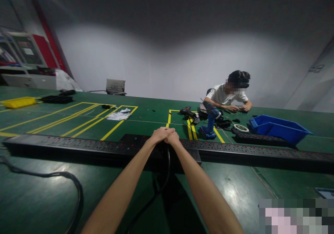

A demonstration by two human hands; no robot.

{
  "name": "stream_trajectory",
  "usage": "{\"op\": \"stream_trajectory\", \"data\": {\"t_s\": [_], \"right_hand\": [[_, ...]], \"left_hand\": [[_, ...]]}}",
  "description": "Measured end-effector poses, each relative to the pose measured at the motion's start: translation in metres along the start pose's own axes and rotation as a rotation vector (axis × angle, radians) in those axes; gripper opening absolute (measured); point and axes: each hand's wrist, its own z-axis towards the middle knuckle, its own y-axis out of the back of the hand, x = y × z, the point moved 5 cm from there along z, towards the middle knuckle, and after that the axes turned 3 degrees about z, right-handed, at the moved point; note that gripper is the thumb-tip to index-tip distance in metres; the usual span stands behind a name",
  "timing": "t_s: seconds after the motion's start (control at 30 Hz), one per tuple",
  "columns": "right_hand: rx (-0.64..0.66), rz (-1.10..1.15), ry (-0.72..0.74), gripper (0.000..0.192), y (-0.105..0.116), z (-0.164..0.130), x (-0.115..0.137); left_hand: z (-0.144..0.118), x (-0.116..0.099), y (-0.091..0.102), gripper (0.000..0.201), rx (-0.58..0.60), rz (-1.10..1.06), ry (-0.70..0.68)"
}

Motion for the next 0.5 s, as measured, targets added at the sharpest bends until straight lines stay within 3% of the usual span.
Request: {"op": "stream_trajectory", "data": {"t_s": [0.23,0.5], "right_hand": [[-0.005,-0.043,-0.001,0.044,0.004,-0.007,0.003],[-0.036,-0.046,-0.013,0.033,0.006,-0.010,0.002]], "left_hand": [[-0.010,0.002,-0.002,0.053,-0.007,0.059,-0.033],[-0.032,0.002,-0.004,0.049,-0.185,0.207,-0.198]]}}
